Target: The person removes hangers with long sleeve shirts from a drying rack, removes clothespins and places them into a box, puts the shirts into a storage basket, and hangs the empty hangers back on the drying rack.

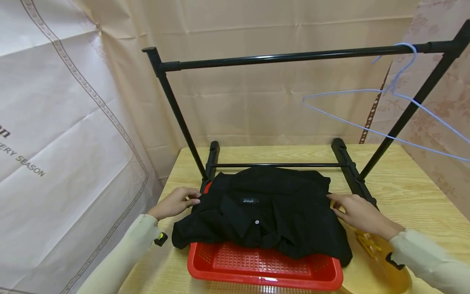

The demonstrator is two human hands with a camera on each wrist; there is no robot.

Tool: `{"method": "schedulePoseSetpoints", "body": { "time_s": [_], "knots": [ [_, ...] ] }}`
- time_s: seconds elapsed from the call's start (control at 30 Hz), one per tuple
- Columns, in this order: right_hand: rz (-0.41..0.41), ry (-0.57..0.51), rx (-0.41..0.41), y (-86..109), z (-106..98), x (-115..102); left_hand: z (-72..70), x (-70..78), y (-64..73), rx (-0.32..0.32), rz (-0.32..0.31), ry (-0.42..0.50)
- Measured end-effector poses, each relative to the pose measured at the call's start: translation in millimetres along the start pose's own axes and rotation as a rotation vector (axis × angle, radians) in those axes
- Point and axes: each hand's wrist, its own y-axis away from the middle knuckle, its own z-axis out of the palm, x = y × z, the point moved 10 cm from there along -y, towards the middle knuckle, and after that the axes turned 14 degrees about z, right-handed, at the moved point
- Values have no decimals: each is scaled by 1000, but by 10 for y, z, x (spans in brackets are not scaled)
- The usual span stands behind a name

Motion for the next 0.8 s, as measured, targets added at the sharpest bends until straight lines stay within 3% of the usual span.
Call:
{"method": "schedulePoseSetpoints", "body": {
  "time_s": [0.27,0.43,0.53,0.8],
  "knots": [
    [5,-55,32,-9,-26,-38,-91,22,-10,96,-4,-27],
    [143,-220,-130,-2,60,94,-141,-5,-14,137,-60,67],
    [179,-221,-176,16,78,106,-190,31,-10,165,-75,80],
    [93,-214,-49,-1,-93,-31,-281,177,-51,230,-95,78]
  ]
}}
